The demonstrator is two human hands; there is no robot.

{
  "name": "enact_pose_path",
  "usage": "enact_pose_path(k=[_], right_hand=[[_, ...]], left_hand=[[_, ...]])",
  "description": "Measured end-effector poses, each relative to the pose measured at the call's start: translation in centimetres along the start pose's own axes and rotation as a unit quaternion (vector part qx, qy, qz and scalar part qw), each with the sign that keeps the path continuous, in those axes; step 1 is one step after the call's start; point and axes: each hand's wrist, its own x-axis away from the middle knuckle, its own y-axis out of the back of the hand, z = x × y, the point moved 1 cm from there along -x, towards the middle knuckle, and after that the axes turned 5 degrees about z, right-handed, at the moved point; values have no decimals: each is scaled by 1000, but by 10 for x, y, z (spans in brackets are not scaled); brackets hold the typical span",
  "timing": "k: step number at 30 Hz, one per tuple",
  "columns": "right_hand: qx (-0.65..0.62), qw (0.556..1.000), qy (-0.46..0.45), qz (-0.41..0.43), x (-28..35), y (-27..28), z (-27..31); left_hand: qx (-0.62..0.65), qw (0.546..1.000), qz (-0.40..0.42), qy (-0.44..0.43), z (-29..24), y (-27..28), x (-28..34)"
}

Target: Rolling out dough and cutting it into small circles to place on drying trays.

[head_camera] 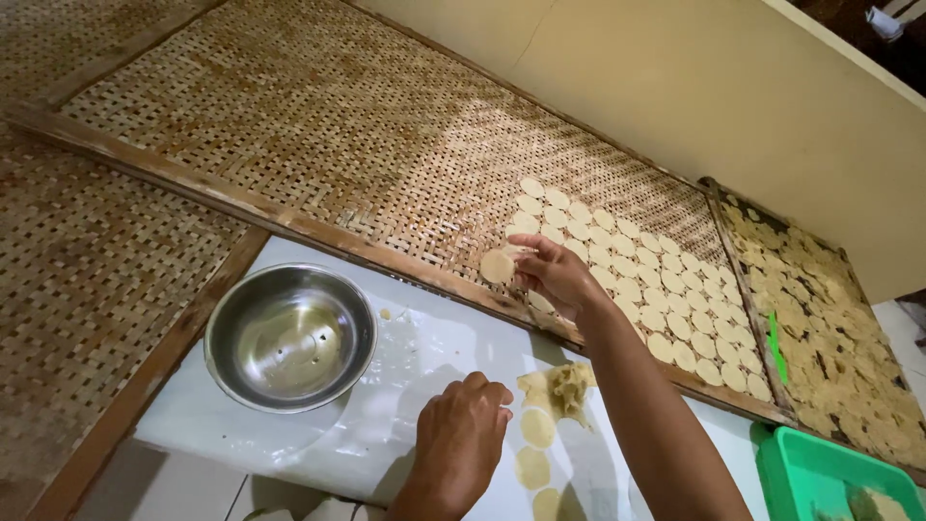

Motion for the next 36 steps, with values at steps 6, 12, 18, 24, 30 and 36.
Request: enact_pose_path(k=[6,12,18,24,30,36], right_hand=[[-7,999,-21,-27,-1,28,-27],[51,997,-40,-46,-3,41,-31],[-10,1000,-11,16,11,6,-2],[-31,998,-49,13,-8,14,-21],[-21,999,-39,-11,-8,41,-43],[58,995,-56,-64,11,25,-25]], left_hand=[[6,1000,5,3,-1,2,1],[7,1000,11,-1,-1,2,0],[9,1000,-8,-12,0,-2,2],[13,1000,-21,-16,2,-4,2],[0,1000,-2,-9,-1,0,3],[6,1000,-16,-19,0,0,3]])
